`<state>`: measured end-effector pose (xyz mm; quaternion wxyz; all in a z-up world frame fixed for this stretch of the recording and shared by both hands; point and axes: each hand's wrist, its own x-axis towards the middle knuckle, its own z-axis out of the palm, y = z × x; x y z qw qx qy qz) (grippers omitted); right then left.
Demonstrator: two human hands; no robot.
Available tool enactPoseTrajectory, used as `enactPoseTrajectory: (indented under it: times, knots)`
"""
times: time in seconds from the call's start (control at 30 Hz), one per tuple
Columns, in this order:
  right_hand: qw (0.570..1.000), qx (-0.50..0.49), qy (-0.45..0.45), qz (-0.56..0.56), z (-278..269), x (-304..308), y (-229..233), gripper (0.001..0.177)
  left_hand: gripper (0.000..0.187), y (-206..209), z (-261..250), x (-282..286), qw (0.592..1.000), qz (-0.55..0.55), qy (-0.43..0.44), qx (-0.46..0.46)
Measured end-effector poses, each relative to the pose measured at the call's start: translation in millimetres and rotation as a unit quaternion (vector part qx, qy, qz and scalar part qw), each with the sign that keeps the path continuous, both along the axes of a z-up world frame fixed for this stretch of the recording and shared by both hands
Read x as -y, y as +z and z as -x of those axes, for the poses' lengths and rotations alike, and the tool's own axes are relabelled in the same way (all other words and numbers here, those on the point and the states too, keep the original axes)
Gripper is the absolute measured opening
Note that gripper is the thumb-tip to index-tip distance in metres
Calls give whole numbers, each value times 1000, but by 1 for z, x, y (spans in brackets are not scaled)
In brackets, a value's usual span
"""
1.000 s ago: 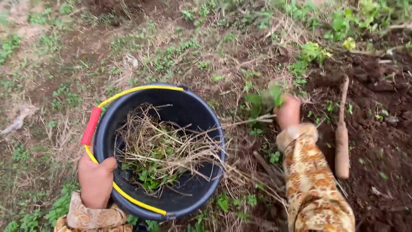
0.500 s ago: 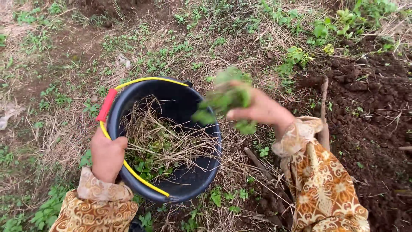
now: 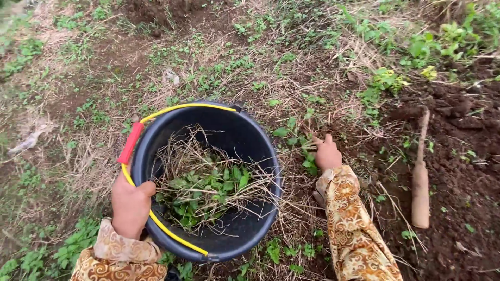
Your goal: Removing weeds from soil around plants using a hand hoe and placing them into a bucket.
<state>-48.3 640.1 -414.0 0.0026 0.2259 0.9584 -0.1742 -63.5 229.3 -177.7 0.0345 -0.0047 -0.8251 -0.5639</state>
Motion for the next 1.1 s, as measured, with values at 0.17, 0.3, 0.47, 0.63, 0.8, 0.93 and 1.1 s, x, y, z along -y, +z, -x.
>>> enactPoseTrajectory:
  times: [0.17,0.3,0.47,0.63,0.8,0.93,1.1]
  knots:
    - [982,0,-124,142,2,17,40,43,40,0,0,3,999,39,30,11]
    - [939,-204,-133,245,1,1,5,40,39,-3,1,4,999,30,27,14]
    - [928,-224,-208,213,-1,-3,-7,35,36,-1,1,0,1000,18,16,6]
    - [876,-349,-228,244,-7,-4,0,27,38,-2,3,7,1000,-18,19,15]
    - [699,-600,-41,387,-1,-38,91,19,46,1,1,0,1000,0,0,1]
    - [855,-376,67,350,-17,17,207,22,46,12,-4,-26,998,38,41,-12]
    - [854,-245,169,428,-24,27,205,65,36,6,-8,-34,998,59,31,-16]
